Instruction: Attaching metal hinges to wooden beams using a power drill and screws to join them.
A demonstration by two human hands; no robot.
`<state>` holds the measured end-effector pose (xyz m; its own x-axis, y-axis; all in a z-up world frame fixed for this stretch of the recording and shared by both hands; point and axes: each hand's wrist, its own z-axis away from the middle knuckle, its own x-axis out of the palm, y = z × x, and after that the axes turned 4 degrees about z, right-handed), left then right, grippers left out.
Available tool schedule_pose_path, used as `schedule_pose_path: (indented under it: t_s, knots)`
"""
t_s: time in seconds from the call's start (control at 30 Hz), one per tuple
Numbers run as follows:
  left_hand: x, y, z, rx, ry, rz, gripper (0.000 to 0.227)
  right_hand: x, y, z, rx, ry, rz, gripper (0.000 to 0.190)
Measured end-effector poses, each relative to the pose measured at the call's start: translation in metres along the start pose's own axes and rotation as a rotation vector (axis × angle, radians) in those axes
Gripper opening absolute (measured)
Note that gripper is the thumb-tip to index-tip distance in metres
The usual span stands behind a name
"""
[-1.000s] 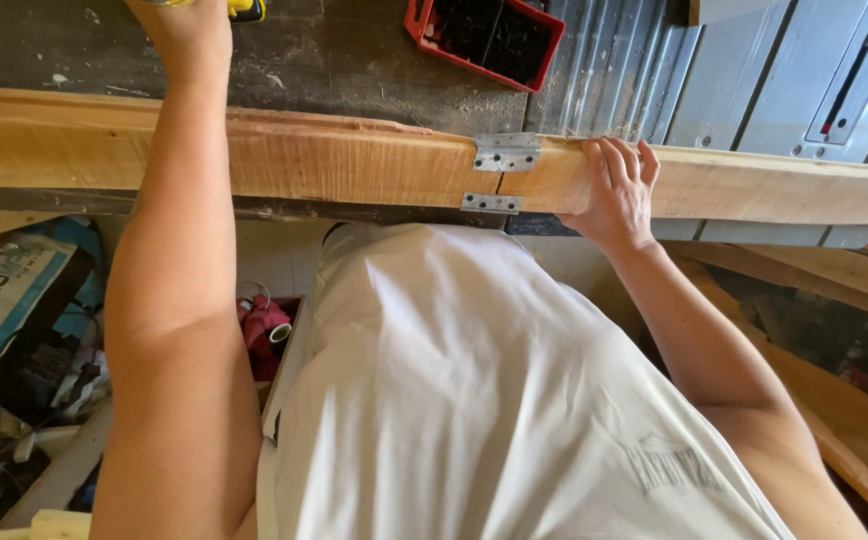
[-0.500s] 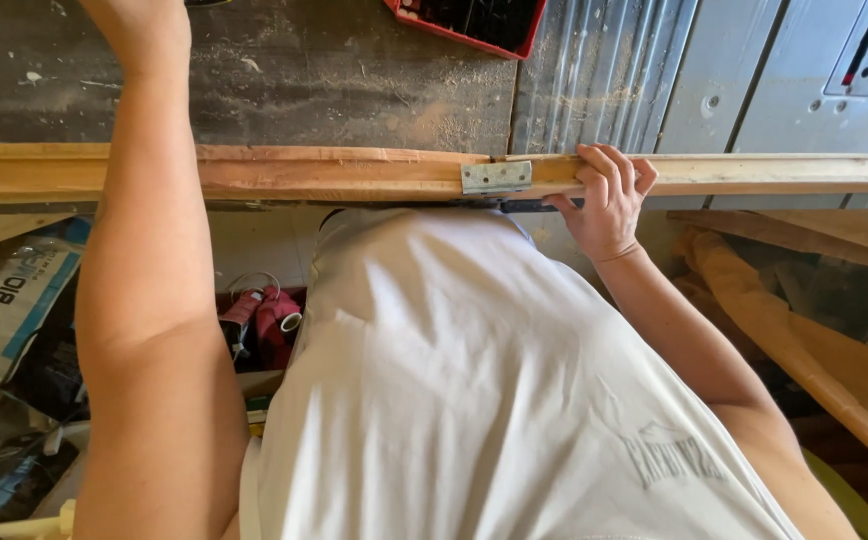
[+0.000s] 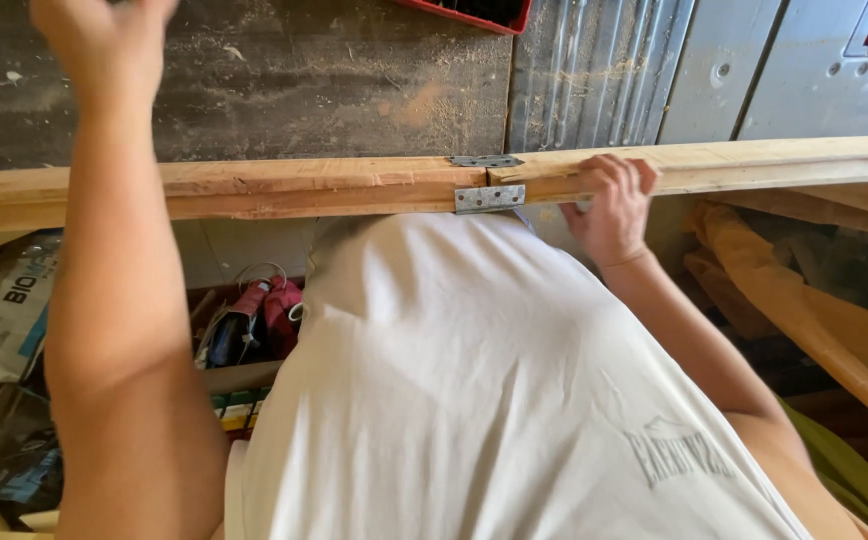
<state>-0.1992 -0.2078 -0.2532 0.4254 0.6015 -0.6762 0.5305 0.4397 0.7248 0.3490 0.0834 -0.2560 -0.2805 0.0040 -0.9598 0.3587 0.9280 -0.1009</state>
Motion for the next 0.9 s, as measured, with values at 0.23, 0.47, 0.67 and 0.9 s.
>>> schedule_pose_path:
  t_s: [0.23, 0.47, 0.67, 0.9]
  knots:
    - [-0.051, 0.081, 0.094, 0.023, -1.030, -0.610, 0.123, -0.056, 0.093, -0.003, -0.001, -0.434, 0.260, 0.058]
    - [-0.049, 0.042, 0.127, 0.339, -0.647, -0.713, 0.061, -0.054, 0.104, -0.005, -0.105, -0.405, 0.303, 0.058]
    - [-0.048, 0.044, 0.107, 0.387, -0.601, -0.805, 0.052, -0.057, 0.115, -0.032, -0.093, -0.424, 0.305, 0.067]
    - [-0.039, 0.033, 0.084, 0.409, -0.497, -0.787, 0.054, -0.041, 0.131, -0.064, -0.136, -0.329, 0.309, 0.052]
